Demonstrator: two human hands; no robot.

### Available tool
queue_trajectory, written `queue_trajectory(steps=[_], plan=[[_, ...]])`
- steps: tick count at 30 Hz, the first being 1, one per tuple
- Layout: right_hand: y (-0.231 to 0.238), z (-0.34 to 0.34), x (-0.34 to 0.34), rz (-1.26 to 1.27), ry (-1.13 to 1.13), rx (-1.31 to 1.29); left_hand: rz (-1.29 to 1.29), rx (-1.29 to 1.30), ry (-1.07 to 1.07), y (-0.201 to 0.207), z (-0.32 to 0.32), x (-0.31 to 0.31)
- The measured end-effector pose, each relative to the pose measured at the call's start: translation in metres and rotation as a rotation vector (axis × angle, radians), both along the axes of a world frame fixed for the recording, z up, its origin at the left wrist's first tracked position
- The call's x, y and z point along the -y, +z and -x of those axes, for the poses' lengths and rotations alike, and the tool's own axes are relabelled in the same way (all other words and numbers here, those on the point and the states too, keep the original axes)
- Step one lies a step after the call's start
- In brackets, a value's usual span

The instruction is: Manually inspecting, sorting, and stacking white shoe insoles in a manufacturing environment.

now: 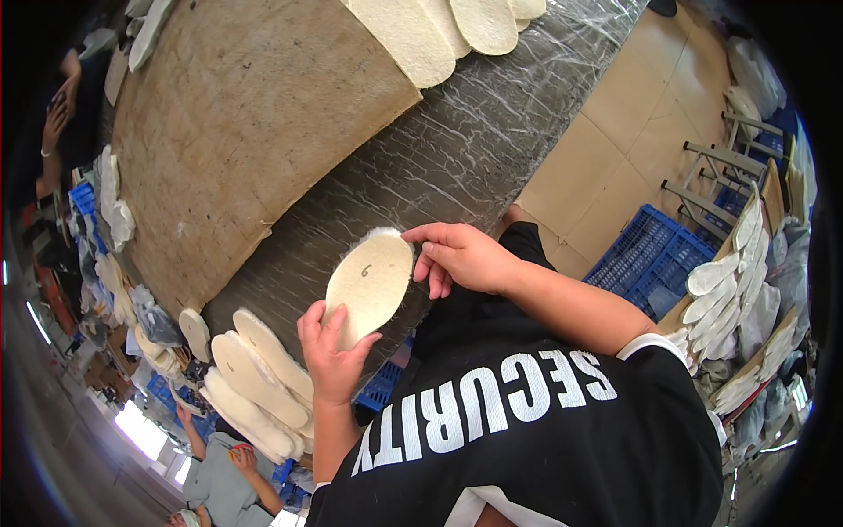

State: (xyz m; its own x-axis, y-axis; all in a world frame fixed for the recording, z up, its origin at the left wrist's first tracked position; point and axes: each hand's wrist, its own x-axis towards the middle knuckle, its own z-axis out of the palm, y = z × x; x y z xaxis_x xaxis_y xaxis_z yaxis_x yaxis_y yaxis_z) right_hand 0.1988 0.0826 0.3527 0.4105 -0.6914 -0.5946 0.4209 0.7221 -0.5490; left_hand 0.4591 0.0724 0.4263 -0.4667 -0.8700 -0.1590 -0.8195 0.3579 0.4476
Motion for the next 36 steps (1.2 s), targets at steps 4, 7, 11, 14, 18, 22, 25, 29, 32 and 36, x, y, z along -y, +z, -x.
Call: queue_trajectory(steps=[4, 7, 11, 14, 18, 22, 25, 29, 32, 36], plan=[[0.0, 0.002, 0.002, -0.004, 0.034, -0.005, -0.009, 0.003, 0.014, -0.003, 0.002, -0.001], [0.003, 0.004, 0.002, -0.024, 0.009, 0.003, 0.0, 0.033, 0.012, -0.003, 0.003, -0.001], [0.002, 0.004, -0.001, -0.068, -0.097, 0.01, 0.009, 0.043, 0.0, -0.005, 0.004, 0.0], [0.0, 0.002, -0.005, -0.04, -0.152, -0.016, 0.016, 0.065, -0.009, -0.005, 0.004, 0.0], [0.006, 0.005, -0.006, 0.039, -0.157, -0.111, 0.003, 0.061, 0.004, -0.005, 0.004, 0.0], [0.012, 0.001, -0.004, 0.459, -0.031, -0.552, 0.01, 0.052, 0.01, -0.005, 0.004, 0.0], [0.011, -0.005, 0.001, 0.884, 0.044, -0.851, -0.005, 0.062, 0.019, -0.002, 0.008, 0.002], [0.015, -0.014, 0.02, 1.085, 0.331, -0.885, -0.032, 0.072, 0.052, -0.001, 0.009, 0.0], [0.015, -0.02, 0.03, 1.141, 0.443, -0.897, -0.066, 0.053, 0.067, 0.001, 0.006, 0.001], [0.012, -0.024, 0.034, 1.136, 0.498, -0.944, -0.108, 0.014, 0.071, 0.0, 0.002, 0.001]])
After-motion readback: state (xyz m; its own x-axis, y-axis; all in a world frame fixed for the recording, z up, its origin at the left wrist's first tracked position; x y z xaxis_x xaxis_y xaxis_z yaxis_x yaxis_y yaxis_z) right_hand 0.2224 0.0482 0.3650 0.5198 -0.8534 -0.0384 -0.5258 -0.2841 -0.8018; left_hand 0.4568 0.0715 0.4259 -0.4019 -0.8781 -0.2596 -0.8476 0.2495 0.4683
